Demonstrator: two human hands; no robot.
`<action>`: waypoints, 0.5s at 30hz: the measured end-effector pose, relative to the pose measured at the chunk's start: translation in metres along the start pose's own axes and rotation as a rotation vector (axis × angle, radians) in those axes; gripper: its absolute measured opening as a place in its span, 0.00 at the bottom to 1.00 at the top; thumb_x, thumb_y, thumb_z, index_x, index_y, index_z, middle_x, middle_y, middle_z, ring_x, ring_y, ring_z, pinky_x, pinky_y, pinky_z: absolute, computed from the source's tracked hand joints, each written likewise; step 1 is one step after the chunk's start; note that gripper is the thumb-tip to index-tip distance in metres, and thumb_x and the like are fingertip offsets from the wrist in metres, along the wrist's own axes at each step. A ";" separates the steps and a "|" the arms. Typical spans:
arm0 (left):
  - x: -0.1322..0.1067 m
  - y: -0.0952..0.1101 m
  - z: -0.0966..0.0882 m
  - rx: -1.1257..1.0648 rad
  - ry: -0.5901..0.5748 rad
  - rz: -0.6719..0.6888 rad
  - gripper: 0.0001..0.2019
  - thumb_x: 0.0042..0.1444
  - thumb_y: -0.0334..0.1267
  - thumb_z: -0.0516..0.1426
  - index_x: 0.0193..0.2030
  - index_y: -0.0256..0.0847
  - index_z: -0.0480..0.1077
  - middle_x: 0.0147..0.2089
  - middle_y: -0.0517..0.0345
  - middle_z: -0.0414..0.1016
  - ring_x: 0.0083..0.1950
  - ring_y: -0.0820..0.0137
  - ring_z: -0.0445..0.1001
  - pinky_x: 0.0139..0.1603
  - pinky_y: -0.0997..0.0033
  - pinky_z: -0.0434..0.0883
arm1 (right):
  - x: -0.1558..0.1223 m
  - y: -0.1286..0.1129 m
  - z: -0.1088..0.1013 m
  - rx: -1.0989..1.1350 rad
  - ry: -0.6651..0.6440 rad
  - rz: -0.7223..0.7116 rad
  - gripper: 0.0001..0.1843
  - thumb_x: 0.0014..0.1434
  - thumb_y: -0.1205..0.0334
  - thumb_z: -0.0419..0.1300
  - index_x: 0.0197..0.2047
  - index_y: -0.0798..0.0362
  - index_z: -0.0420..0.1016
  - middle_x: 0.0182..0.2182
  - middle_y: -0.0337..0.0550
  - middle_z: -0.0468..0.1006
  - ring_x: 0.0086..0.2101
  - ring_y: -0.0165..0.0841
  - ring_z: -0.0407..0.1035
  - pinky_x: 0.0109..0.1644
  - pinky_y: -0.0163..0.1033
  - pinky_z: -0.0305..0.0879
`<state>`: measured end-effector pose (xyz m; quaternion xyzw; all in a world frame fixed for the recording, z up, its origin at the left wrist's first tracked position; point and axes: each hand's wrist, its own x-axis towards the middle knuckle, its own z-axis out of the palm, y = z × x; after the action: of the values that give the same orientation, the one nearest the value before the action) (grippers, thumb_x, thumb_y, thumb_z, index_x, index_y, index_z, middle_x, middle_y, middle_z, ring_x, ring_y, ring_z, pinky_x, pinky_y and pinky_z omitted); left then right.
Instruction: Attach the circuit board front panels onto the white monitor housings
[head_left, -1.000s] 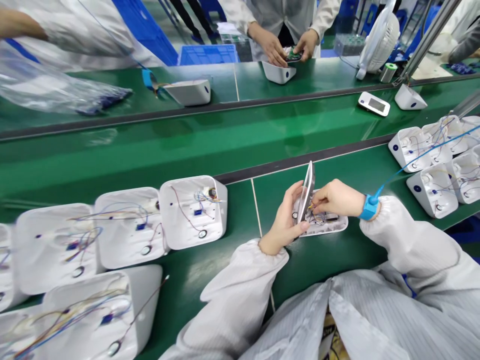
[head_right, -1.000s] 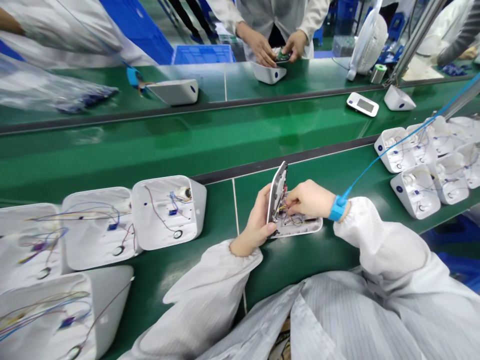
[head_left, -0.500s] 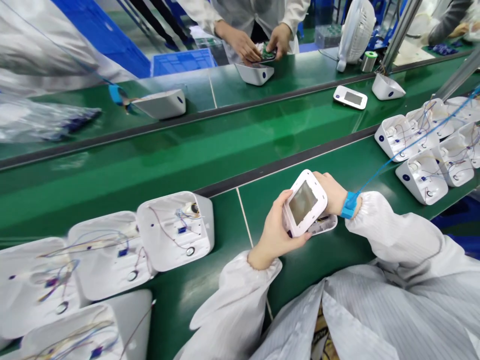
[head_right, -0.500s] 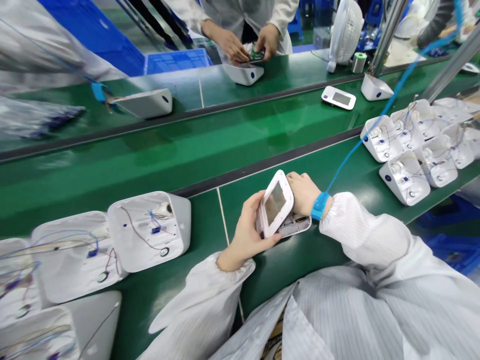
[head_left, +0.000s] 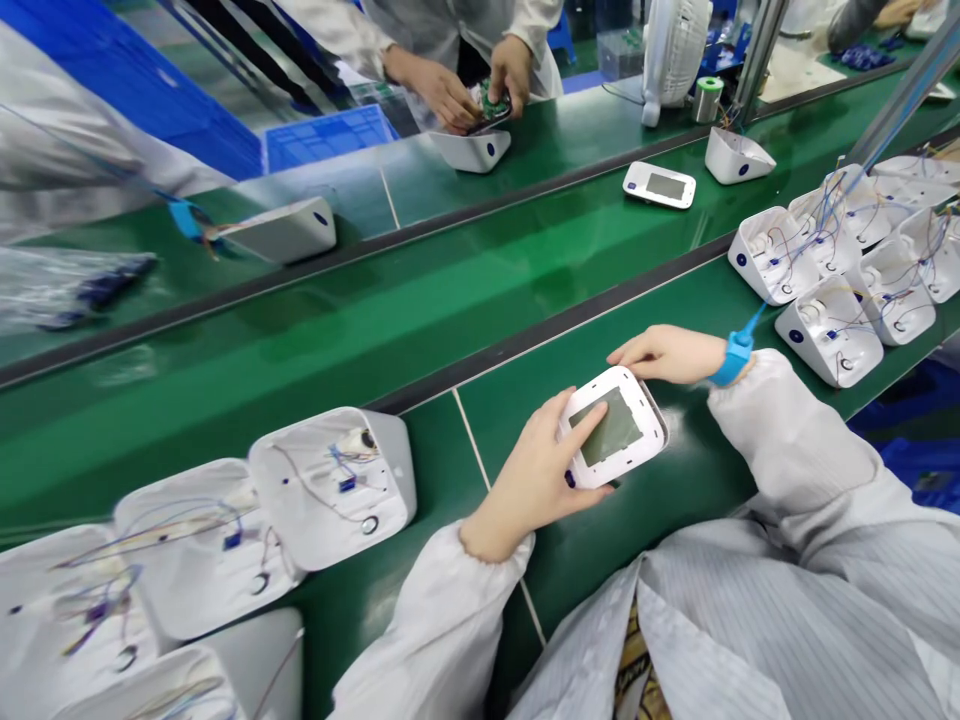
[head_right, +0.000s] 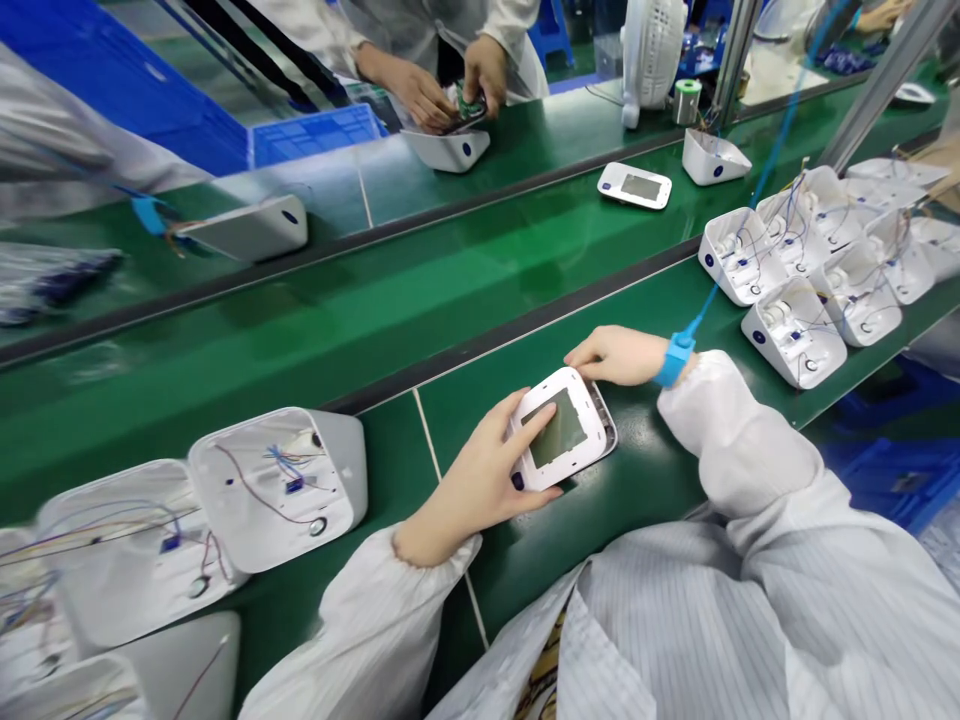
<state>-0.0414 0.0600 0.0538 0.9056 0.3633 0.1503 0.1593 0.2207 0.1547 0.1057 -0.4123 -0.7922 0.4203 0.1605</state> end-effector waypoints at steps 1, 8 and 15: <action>0.001 0.000 -0.001 0.009 -0.020 -0.004 0.51 0.48 0.54 0.68 0.74 0.44 0.50 0.74 0.30 0.46 0.71 0.35 0.55 0.65 0.36 0.62 | -0.007 0.003 -0.003 0.074 0.034 0.038 0.10 0.63 0.60 0.59 0.40 0.52 0.83 0.41 0.39 0.85 0.41 0.33 0.78 0.46 0.36 0.71; 0.018 0.008 -0.002 0.081 -0.112 -0.058 0.64 0.42 0.65 0.67 0.76 0.37 0.38 0.74 0.23 0.46 0.73 0.33 0.51 0.67 0.28 0.53 | -0.051 0.007 0.025 0.111 0.101 0.239 0.23 0.68 0.47 0.51 0.42 0.50 0.85 0.39 0.44 0.85 0.42 0.40 0.79 0.47 0.42 0.72; 0.031 0.009 0.010 0.075 -0.050 -0.128 0.63 0.41 0.66 0.65 0.76 0.39 0.41 0.74 0.28 0.49 0.70 0.35 0.57 0.63 0.37 0.60 | -0.071 0.014 0.050 0.322 0.173 0.214 0.24 0.67 0.45 0.53 0.55 0.49 0.79 0.50 0.44 0.83 0.50 0.42 0.76 0.56 0.48 0.71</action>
<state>-0.0107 0.0736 0.0530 0.8894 0.4216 0.1035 0.1436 0.2417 0.0764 0.0716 -0.4975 -0.6498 0.5191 0.2465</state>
